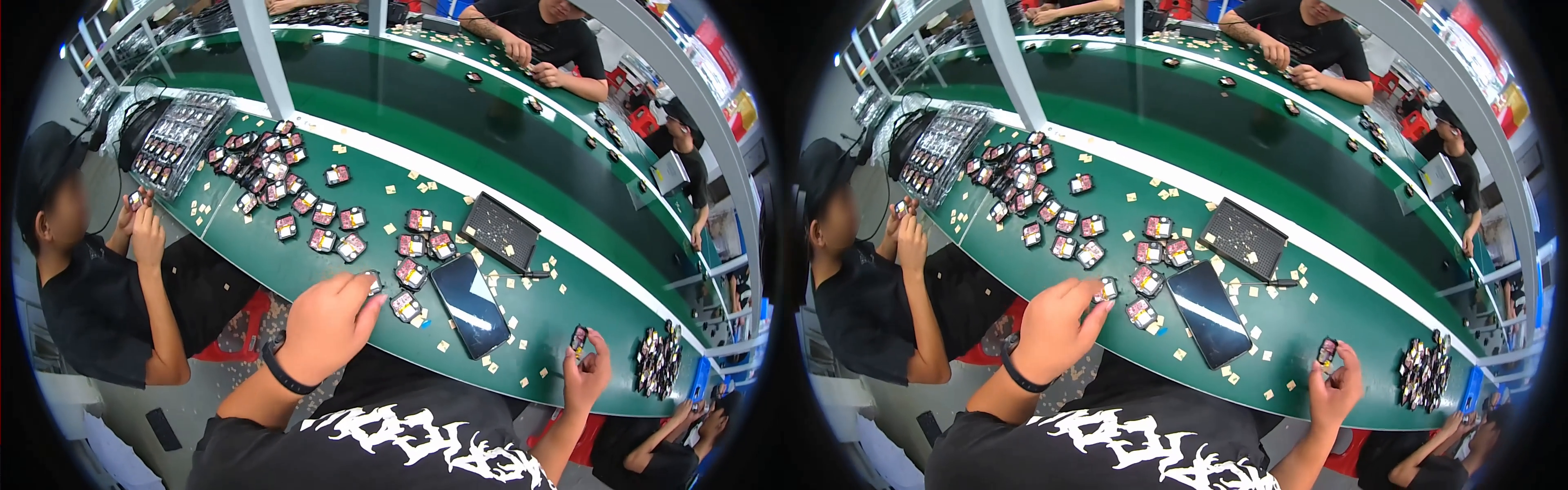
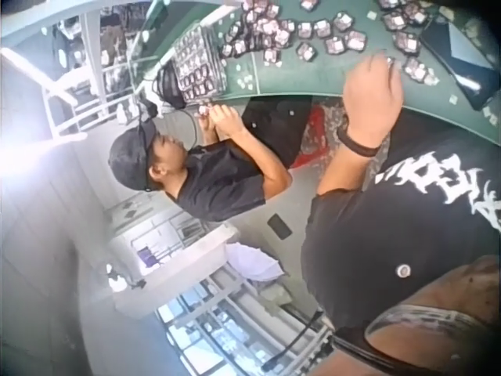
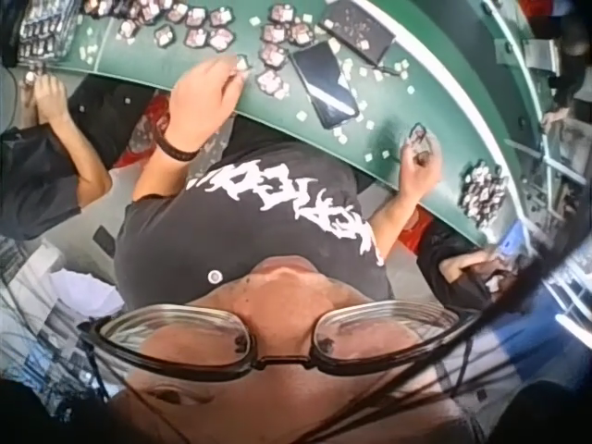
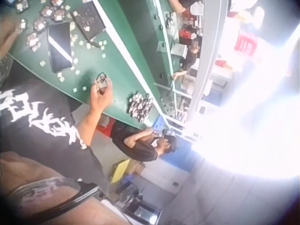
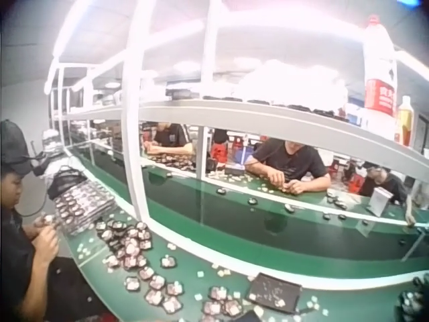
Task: Assembling small electronic modules by attaching adhesive covers and connecting delicate ribbon cables.
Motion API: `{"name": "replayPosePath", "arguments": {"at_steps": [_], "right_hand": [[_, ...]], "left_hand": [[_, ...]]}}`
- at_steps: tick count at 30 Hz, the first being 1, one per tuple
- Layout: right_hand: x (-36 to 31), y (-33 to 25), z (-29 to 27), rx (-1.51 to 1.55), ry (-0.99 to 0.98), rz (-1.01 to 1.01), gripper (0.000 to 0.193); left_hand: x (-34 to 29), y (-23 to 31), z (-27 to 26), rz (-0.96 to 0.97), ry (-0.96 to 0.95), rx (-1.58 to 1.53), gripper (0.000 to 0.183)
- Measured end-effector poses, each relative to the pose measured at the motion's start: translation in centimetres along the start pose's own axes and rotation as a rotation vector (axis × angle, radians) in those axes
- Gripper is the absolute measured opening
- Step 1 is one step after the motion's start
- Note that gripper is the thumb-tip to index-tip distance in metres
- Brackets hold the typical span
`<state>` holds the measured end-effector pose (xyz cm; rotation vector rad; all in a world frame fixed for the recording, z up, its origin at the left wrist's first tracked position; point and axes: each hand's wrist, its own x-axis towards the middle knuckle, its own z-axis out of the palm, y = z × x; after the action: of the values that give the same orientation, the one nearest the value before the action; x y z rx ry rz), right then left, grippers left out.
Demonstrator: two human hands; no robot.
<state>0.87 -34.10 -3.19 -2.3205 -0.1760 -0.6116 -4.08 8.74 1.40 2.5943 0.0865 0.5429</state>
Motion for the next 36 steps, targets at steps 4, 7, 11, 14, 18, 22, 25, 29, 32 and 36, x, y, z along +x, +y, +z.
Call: {"name": "replayPosePath", "arguments": {"at_steps": [4,7,11,14,18,22,25,29,32,36], "right_hand": [[0.0,-4.1,-0.1,0.048,-0.092,-0.161,0.051],[-0.1,-6.4,0.0,0.129,-0.147,-0.158,0.052],[0.7,-9.7,1.1,0.145,-0.200,-0.356,0.053],[0.7,-12.5,1.9,0.221,-0.255,-0.458,0.054],[-0.2,-15.2,3.7,0.361,-0.280,-0.529,0.057],[-1.0,-16.7,4.7,0.328,-0.392,-0.497,0.058],[-1.4,-16.5,5.4,0.349,-0.478,-0.507,0.052],[-1.5,-18.2,4.7,0.301,-0.488,-0.217,0.046],[-2.1,-17.5,4.5,0.396,-0.438,-0.053,0.032],[-3.6,-18.8,5.1,0.642,-0.493,0.379,0.013]], "left_hand": [[-0.4,0.3,-4.0,0.166,-0.426,-0.304,0.013],[-0.3,0.1,-5.7,0.064,-0.869,-0.451,0.023],[-1.2,-0.2,-5.0,0.259,-0.766,-0.444,0.047],[-1.0,1.5,-4.0,0.159,-0.836,-0.523,0.055],[-1.1,3.4,0.4,0.139,-0.447,-0.843,0.049],[-2.0,3.1,2.9,-0.283,-0.700,-1.694,0.048],[-1.5,3.0,2.6,-0.393,-0.934,-1.584,0.035],[-1.3,1.5,3.0,-0.368,-0.870,-1.548,0.032],[-1.1,1.2,3.5,-0.367,-0.731,-1.602,0.034],[-0.7,1.6,4.0,-0.375,-0.605,-1.611,0.034]]}}
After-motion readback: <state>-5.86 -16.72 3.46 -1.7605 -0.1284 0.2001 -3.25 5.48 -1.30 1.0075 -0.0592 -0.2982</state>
